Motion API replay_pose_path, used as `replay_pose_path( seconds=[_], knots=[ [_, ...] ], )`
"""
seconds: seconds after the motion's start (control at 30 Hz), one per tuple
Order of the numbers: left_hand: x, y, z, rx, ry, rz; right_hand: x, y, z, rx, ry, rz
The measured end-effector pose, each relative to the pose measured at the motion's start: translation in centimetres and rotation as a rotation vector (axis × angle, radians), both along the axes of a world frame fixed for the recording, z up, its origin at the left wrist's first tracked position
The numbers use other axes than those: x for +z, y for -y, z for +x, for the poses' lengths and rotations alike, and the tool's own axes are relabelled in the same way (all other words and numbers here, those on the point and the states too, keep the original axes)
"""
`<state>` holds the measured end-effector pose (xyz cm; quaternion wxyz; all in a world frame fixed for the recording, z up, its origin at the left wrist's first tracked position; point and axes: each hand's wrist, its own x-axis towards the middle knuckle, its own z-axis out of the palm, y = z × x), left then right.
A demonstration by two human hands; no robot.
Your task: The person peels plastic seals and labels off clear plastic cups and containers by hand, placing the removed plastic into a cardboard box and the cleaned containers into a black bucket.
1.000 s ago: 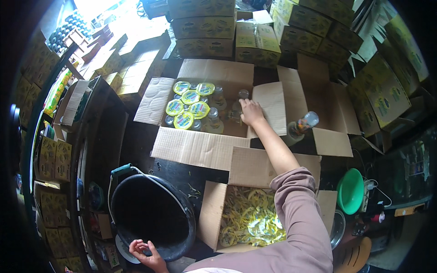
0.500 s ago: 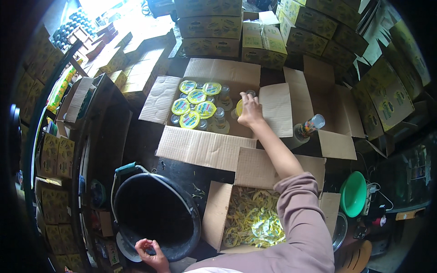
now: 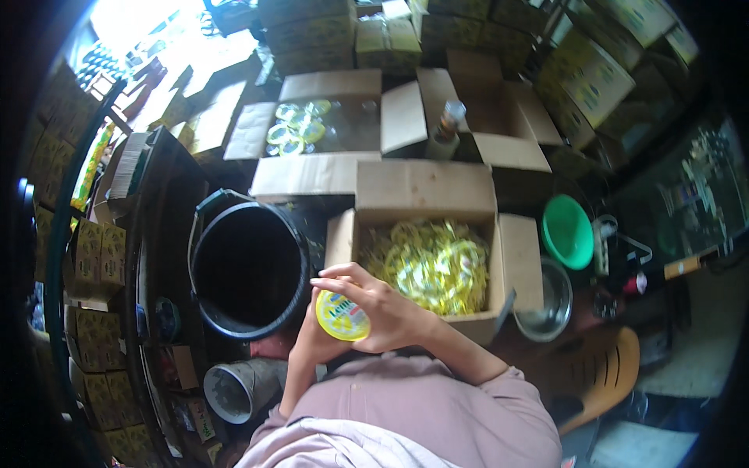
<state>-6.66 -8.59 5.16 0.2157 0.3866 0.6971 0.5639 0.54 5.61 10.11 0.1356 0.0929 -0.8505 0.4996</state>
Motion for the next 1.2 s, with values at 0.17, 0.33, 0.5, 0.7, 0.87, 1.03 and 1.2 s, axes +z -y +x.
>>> replay_pose_path(
  seconds=[0.17,0.33,0.5,0.7,0.87,1.03,1.2],
  knots=[
    [-2.8,0.5,2.6,-0.026,0.196,0.275,-1.5,1.8,5.3,-0.173,-0.139,-0.153],
    [-4.4,4.4,0.7,0.349,0.156,0.260,-10.6,-0.7,12.3,-1.197,-0.092,0.048],
    [-1.4,7.7,-3.5,0.469,0.169,0.561,-20.1,-5.7,20.7,-1.881,-0.003,-0.263],
    [-5.1,9.4,-9.9,0.699,-0.155,0.156,-23.2,-7.3,22.3,-1.698,0.080,-0.695],
    [-6.5,8.8,-10.2,0.635,-0.201,0.309,-22.5,-6.8,22.0,-1.598,-0.139,-0.892],
    [-4.9,8.4,-9.3,0.596,-0.329,0.207,-16.1,-4.0,14.8,-1.294,-0.185,-0.931],
    [-5.5,8.2,-9.7,0.520,-0.309,0.222,-10.6,0.5,3.9,-0.750,-0.081,-0.878]
  ],
)
